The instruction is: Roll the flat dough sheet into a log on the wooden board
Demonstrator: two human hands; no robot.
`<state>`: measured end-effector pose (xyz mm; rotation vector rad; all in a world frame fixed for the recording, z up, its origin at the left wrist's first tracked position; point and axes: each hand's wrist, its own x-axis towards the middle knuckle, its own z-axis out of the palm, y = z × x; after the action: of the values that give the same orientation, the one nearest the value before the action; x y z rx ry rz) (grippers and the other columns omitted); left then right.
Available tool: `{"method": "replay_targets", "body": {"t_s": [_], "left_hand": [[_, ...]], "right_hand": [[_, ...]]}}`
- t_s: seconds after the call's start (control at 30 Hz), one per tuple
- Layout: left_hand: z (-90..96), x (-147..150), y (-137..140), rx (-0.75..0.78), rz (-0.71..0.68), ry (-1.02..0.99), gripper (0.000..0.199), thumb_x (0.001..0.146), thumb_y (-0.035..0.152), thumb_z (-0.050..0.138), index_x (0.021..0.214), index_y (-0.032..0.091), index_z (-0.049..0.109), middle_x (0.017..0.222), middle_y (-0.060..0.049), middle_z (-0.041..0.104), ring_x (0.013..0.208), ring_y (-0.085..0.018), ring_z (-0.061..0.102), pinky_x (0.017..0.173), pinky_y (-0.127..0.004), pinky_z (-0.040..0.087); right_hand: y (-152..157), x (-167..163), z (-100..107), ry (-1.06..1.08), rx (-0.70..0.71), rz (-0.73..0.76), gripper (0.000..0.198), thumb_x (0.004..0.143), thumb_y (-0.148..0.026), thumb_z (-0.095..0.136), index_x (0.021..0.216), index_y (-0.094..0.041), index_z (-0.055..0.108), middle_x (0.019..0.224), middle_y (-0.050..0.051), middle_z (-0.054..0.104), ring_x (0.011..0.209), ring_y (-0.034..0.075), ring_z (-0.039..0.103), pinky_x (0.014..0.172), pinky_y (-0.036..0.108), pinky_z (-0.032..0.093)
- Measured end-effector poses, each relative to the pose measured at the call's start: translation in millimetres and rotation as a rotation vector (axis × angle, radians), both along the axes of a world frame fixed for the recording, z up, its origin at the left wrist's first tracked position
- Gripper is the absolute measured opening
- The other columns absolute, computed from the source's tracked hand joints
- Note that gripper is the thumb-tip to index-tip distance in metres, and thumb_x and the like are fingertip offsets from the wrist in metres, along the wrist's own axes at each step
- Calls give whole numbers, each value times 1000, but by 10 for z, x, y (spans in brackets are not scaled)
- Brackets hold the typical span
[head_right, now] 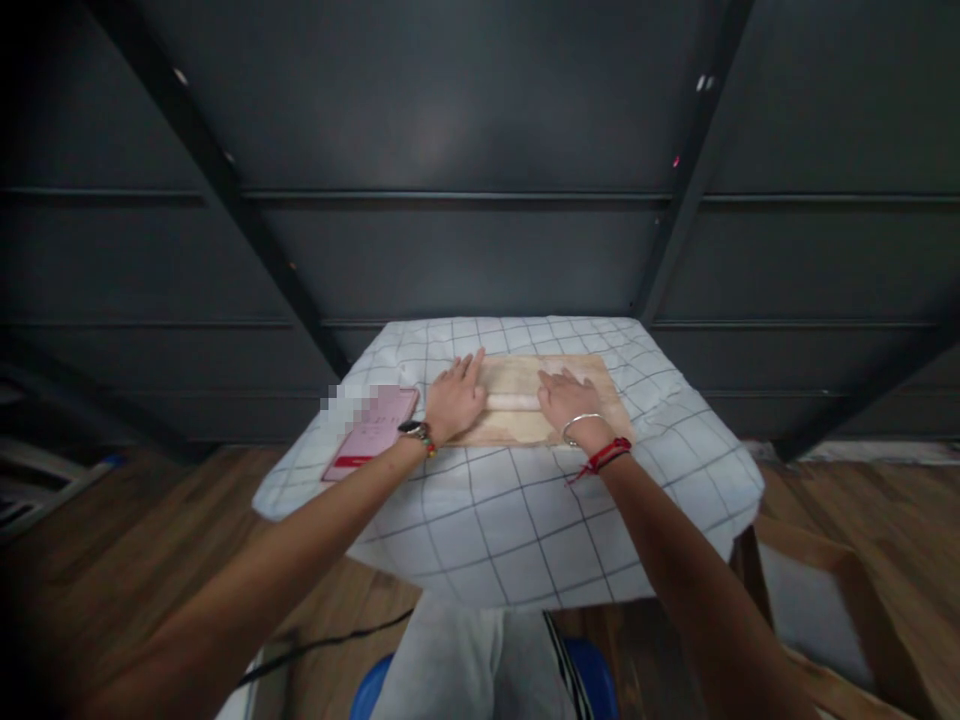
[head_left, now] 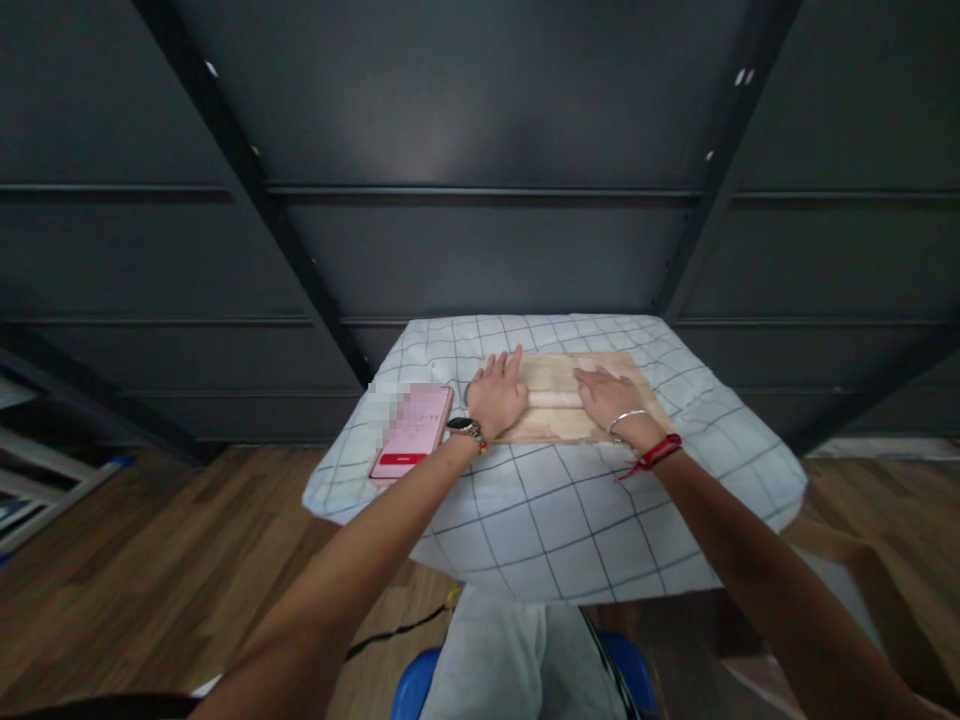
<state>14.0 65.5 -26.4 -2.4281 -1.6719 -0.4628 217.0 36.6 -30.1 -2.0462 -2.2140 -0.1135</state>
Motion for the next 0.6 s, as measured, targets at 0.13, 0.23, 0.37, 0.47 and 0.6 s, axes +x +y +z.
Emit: {"method": "replay_targets", "body": {"t_s": [0.13, 0.23, 0.37, 0.47, 0.6], "left_hand": [[40, -28, -73, -17, -20, -28, 66, 88, 25, 33, 150, 16, 12, 143, -11, 42, 128, -25, 42, 100, -39, 38], [117, -37, 51, -155, -37, -67, 65, 90, 29, 30, 150, 19, 9, 141, -10, 44, 118, -24, 52, 91, -36, 45], [187, -9, 342, -222, -5, -120, 63, 91, 29, 29, 150, 17, 12, 132, -13, 52, 114, -23, 55, 92, -33, 44], [186, 21, 553, -224, 36, -144, 61, 91, 29, 27, 149, 15, 15, 127, -14, 55, 113, -24, 57, 91, -32, 44], [188, 54, 800, -311, 91, -149, 61, 91, 27, 29, 148, 9, 17, 125, -18, 57, 112, -23, 58, 90, -30, 43]], "right_hand": [[-71, 61, -39, 39, -9, 66, 51, 96, -33, 22, 139, -18, 43, 143, 5, 44, 136, 23, 30, 105, 40, 31], [42, 116, -6, 65, -30, 123, 51, 97, -36, 23, 139, -14, 43, 142, 8, 45, 135, 21, 32, 107, 35, 29], [330, 120, 111, 64, -31, 56, 48, 99, -33, 23, 136, -13, 45, 136, 12, 51, 130, 21, 40, 103, 35, 34], [575, 99, 190, 36, -77, 23, 40, 98, -25, 28, 126, -15, 54, 127, 13, 57, 121, 21, 49, 97, 34, 39], [863, 74, 239, 30, -104, 21, 26, 93, -20, 45, 111, -16, 63, 117, 14, 62, 108, 21, 58, 91, 32, 44]]}}
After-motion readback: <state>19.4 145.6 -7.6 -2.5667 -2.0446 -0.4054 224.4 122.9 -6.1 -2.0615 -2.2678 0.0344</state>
